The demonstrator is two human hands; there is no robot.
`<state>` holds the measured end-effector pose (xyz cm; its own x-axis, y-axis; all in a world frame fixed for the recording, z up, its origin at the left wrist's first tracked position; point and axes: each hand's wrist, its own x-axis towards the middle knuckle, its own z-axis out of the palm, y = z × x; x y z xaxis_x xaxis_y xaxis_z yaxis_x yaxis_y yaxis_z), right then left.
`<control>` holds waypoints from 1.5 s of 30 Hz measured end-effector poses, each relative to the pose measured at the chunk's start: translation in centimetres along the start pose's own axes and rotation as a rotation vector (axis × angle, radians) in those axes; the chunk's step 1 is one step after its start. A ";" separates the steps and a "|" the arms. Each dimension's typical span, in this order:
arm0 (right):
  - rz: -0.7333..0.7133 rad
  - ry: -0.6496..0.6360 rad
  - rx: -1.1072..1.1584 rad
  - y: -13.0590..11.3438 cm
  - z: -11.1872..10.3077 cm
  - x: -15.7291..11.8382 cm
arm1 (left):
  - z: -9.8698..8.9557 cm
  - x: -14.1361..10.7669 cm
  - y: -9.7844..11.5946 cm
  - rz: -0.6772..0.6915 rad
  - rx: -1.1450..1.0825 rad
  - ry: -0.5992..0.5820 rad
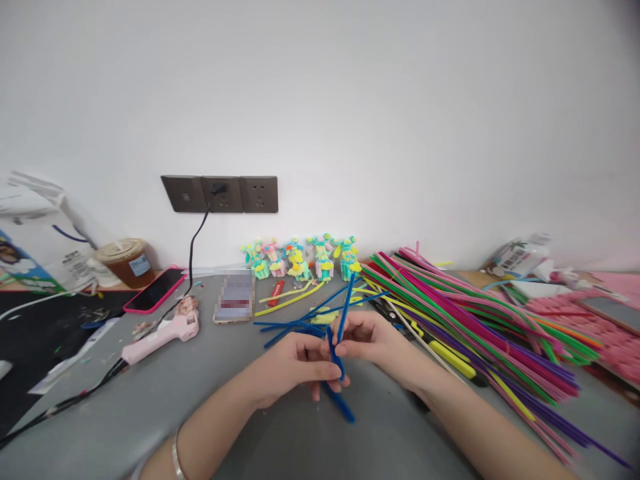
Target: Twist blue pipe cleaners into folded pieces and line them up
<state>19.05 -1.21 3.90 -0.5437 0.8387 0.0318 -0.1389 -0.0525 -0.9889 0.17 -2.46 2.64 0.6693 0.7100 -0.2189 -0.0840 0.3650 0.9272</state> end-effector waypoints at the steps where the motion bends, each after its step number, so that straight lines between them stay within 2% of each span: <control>1: -0.001 0.022 0.002 0.0 0.0 0.0 | 0.0 0.0 -0.1 -0.013 -0.027 -0.010; 5: -0.031 0.072 0.012 0.3 0.1 0.1 | 0.2 0.0 -0.4 -0.048 -0.090 -0.003; 17: -0.099 0.098 0.060 0.0 0.2 0.0 | 0.8 0.6 -0.4 0.048 -0.133 0.233; 21: -0.104 0.128 -0.006 0.1 0.1 0.0 | 0.5 0.8 -0.4 0.124 -0.166 0.339; 24: -0.175 0.115 -0.078 0.4 0.0 0.2 | 0.3 1.0 -0.5 0.184 -0.228 0.435; 26: -0.216 0.109 -0.150 0.3 -0.1 0.3 | 0.3 1.1 -0.6 0.196 -0.253 0.453; 32: -0.200 0.175 -0.226 -0.9 -0.6 0.0 | 0.6 0.8 -0.5 0.121 -0.108 0.323; 37: -0.146 0.160 -0.245 -0.7 -0.7 -0.1 | 0.5 0.6 -0.5 0.082 0.043 0.217; 42: -0.076 0.070 -0.082 -0.5 -0.3 0.0 | 0.2 0.2 -0.2 0.023 0.097 0.100; 45: -0.052 0.058 -0.012 -0.5 -0.1 0.1 | 0.1 0.0 0.0 -0.005 0.106 0.040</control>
<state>19.17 -1.08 4.42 -0.4868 0.8703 0.0753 -0.1555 -0.0016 -0.9878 0.28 -2.55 2.69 0.6394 0.7326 -0.2335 -0.0004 0.3040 0.9527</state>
